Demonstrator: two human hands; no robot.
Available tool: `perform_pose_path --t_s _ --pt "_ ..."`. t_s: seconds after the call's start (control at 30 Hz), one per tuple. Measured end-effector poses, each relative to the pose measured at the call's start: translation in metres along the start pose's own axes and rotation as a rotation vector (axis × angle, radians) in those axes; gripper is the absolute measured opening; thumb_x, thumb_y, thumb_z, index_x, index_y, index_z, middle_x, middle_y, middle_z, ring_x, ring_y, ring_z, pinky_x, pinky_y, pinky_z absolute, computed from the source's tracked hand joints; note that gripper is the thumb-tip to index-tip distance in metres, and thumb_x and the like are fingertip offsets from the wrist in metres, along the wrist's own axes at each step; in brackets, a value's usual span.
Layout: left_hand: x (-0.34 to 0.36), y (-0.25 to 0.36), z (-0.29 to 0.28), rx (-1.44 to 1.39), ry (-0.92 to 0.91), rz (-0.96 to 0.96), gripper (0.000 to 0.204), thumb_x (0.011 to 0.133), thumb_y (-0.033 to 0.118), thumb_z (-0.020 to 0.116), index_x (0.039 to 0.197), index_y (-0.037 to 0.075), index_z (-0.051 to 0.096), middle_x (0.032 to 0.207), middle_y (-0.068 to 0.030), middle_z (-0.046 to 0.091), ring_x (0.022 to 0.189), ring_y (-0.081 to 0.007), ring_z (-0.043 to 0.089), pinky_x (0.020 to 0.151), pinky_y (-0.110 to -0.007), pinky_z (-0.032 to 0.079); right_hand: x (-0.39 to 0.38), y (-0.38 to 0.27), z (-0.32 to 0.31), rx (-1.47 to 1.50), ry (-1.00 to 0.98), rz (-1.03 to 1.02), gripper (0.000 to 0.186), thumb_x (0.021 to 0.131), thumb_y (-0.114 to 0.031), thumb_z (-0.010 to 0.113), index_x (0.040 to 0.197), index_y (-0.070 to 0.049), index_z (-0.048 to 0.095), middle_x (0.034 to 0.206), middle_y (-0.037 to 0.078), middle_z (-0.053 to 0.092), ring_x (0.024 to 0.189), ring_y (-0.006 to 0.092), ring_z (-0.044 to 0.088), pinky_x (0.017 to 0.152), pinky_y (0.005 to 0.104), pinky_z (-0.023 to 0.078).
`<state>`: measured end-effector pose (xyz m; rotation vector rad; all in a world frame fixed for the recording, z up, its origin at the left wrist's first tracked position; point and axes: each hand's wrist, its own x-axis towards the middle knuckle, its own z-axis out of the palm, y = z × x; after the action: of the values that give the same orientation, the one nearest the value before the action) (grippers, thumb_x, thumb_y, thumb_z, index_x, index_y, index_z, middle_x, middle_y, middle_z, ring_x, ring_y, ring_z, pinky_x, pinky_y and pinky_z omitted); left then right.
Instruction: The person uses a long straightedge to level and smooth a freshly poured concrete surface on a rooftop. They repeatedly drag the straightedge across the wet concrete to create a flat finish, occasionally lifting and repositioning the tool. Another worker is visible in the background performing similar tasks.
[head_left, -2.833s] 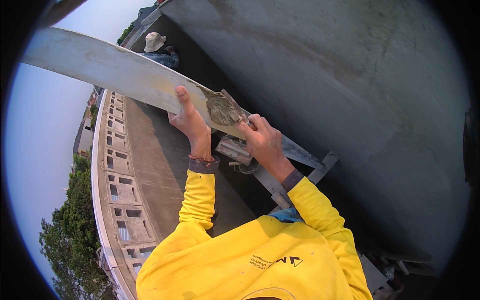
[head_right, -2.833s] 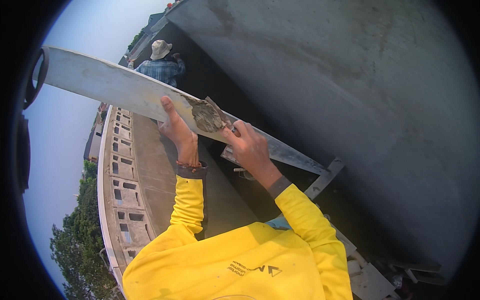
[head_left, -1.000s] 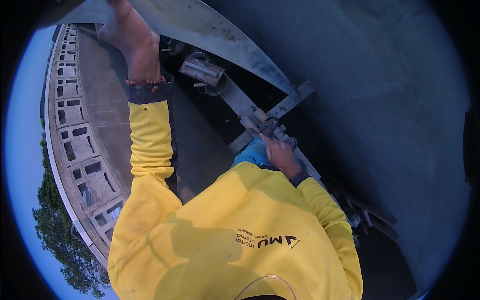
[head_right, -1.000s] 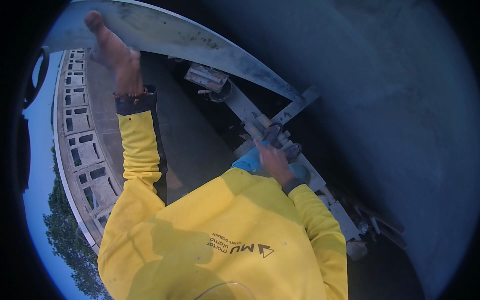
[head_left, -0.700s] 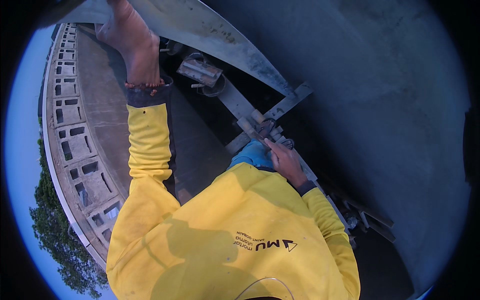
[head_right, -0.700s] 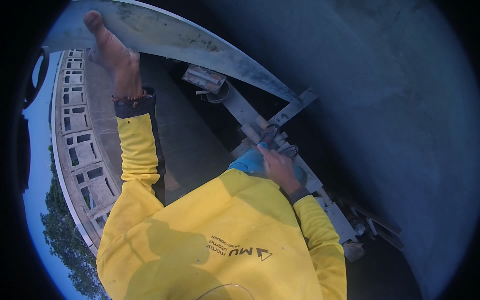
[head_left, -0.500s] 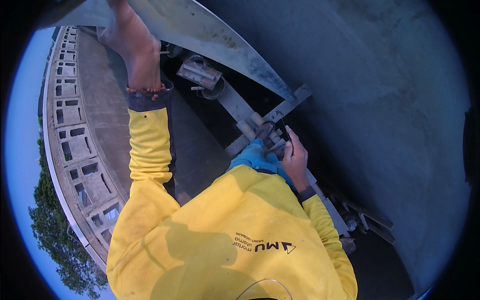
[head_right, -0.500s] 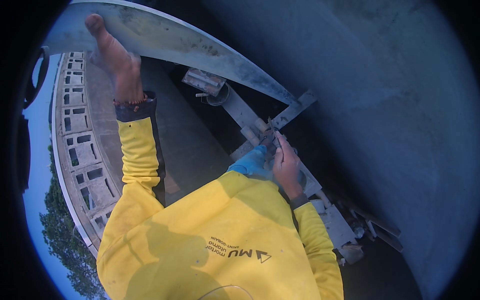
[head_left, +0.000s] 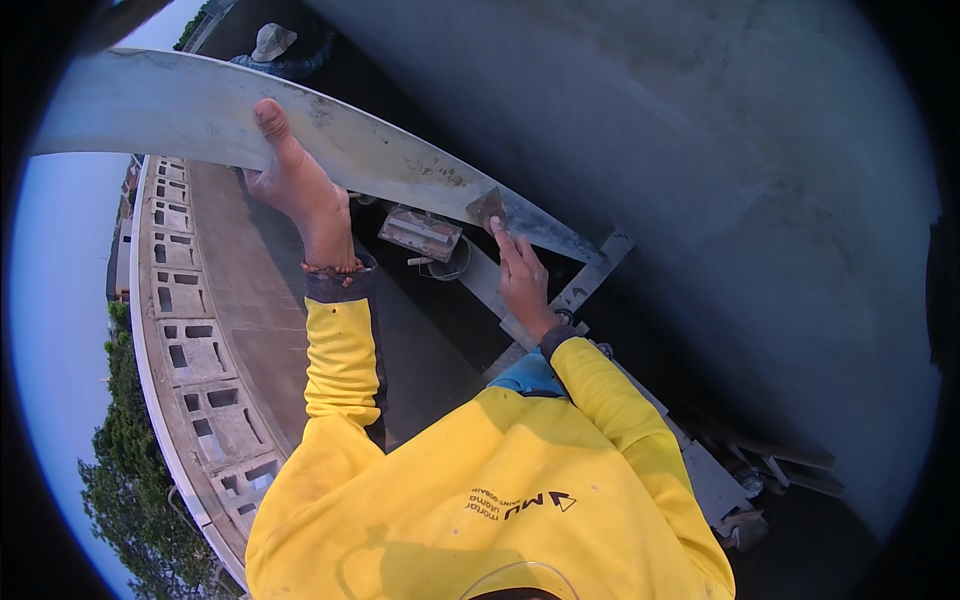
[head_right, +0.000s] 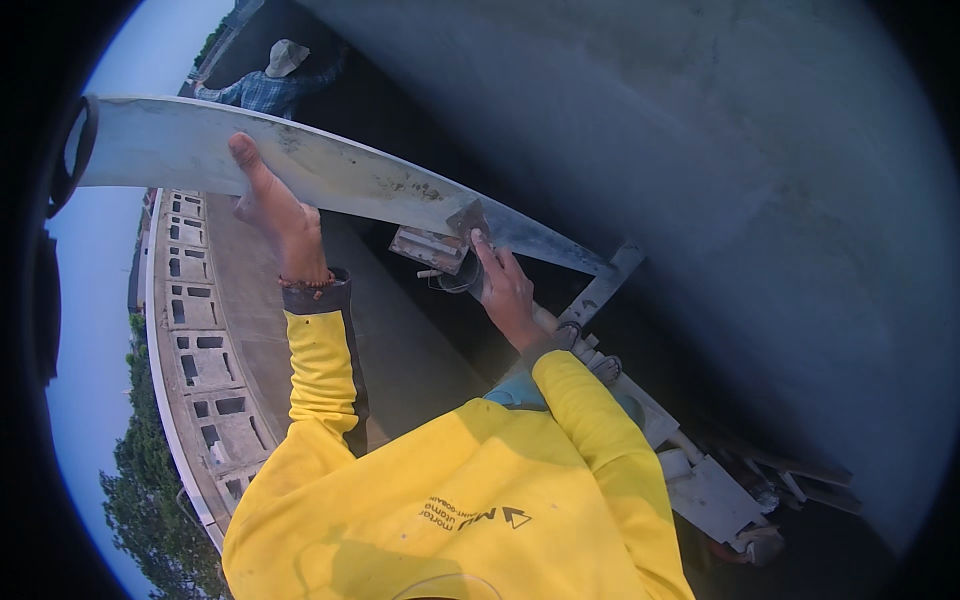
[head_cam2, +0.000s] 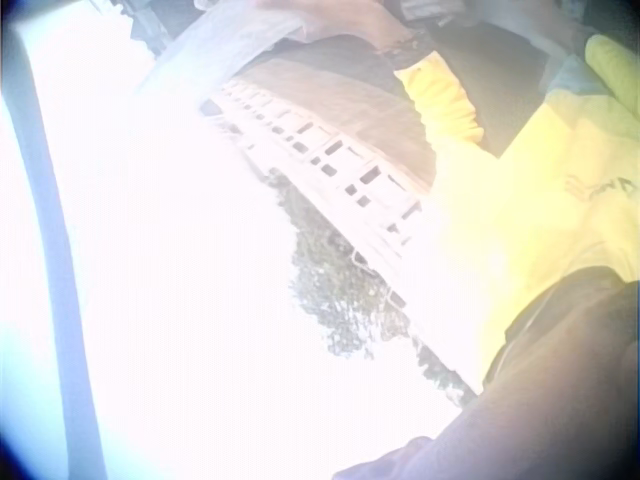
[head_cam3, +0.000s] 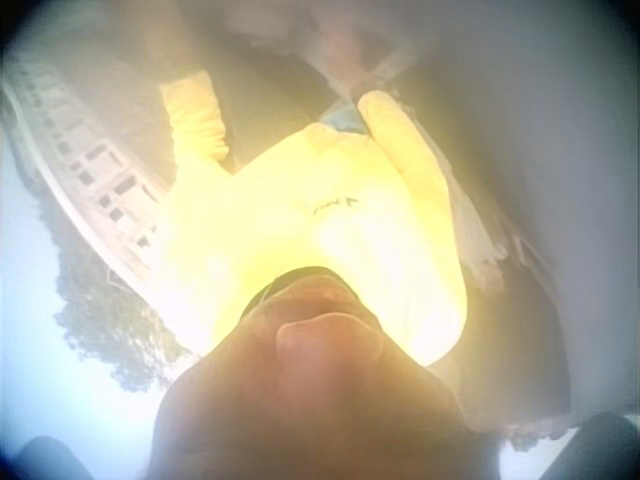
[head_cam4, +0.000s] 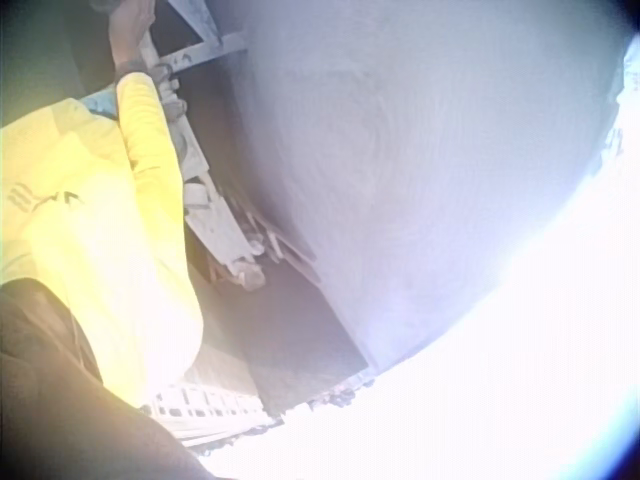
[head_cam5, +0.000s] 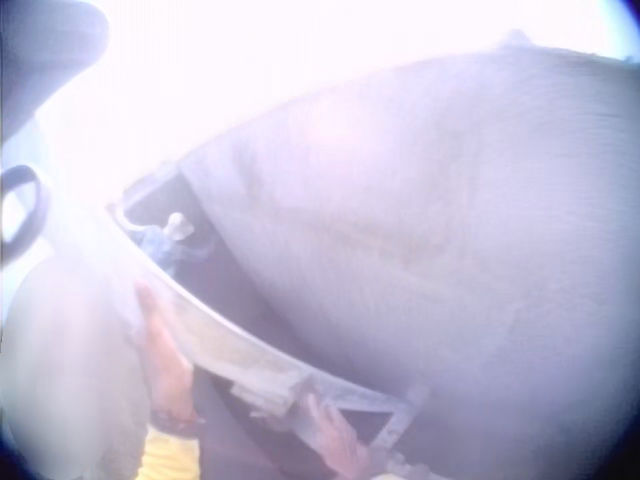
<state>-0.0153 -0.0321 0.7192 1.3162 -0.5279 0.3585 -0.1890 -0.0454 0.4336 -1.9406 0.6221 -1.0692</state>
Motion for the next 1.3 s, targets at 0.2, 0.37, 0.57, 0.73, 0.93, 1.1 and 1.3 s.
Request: perform_pose_path --t_s 0.2,0.37,0.57,0.73,0.93,1.1,1.3 --pt "-0.010 0.008 0.006 -0.048 0.005 -0.013 0.101 0.082 0.054 0.085 0.146 -0.010 0.039 0.140 -0.0238 0.054 0.124 -0.0326 0.061 0.106 -0.043 0.054 0.042 -0.036 -0.011 -0.043 0.018 -0.102 0.078 0.087 0.011 0.059 0.156 -0.023 0.048 0.098 0.011 0.056 0.084 0.0336 0.063 0.069 0.0427 0.054" --pt "-0.007 0.006 0.009 -0.043 0.047 0.004 0.101 0.082 0.054 0.086 0.142 -0.013 0.041 0.138 -0.0247 0.055 0.123 -0.0327 0.062 0.104 -0.043 0.054 0.021 -0.034 -0.007 0.022 0.000 0.021 0.077 0.090 0.008 0.058 0.159 -0.022 0.042 0.103 0.014 0.056 0.087 0.0365 0.063 0.071 0.0446 0.056" --pt "-0.011 0.007 0.009 -0.041 0.059 -0.031 0.099 0.082 0.054 0.086 0.140 -0.014 0.044 0.137 -0.0248 0.056 0.122 -0.0327 0.062 0.103 -0.043 0.055 0.016 -0.138 0.007 0.412 -0.052 0.311 0.073 0.098 0.004 0.052 0.164 -0.009 0.024 0.121 0.026 0.055 0.110 0.0430 0.059 0.098 0.0459 0.049" --pt "-0.010 0.007 0.008 -0.035 0.055 -0.004 0.092 0.083 0.051 0.086 0.142 -0.007 0.046 0.137 -0.0188 0.057 0.122 -0.0288 0.062 0.101 -0.040 0.055 0.040 -0.142 0.011 0.583 -0.060 0.535 0.071 0.100 -0.001 0.050 0.165 -0.007 0.021 0.129 0.030 0.054 0.119 0.0443 0.057 0.108 0.0474 0.042" --pt "-0.006 0.004 0.002 -0.043 0.036 -0.011 0.096 0.084 0.052 0.084 0.143 -0.011 0.042 0.139 -0.0233 0.055 0.123 -0.0313 0.062 0.102 -0.043 0.056 0.034 -0.144 0.025 0.570 -0.024 0.489 0.067 0.104 -0.005 0.043 0.166 -0.013 0.020 0.103 0.019 0.057 0.072 0.0241 0.053 0.066 0.0351 0.047" --pt "-0.004 0.001 -0.001 -0.033 0.062 -0.035 0.097 0.083 0.054 0.084 0.142 -0.012 0.043 0.137 -0.0234 0.056 0.120 -0.0315 0.063 0.101 -0.043 0.056 0.031 -0.143 0.020 0.617 -0.091 0.618 0.066 0.105 -0.008 0.040 0.167 -0.017 0.018 0.072 0.007 0.051 0.047 0.0124 0.049 0.043 0.0297 0.049" --pt "-0.003 0.000 -0.008 -0.023 0.064 0.017 0.098 0.084 0.055 0.083 0.141 -0.013 0.042 0.136 -0.0238 0.057 0.121 -0.0322 0.063 0.103 -0.043 0.056 0.021 -0.145 0.024 0.506 -0.007 0.429 0.068 0.102 -0.004 0.045 0.166 -0.014 0.022 0.099 0.016 0.057 0.066 0.0215 0.054 0.063 0.0338 0.052"
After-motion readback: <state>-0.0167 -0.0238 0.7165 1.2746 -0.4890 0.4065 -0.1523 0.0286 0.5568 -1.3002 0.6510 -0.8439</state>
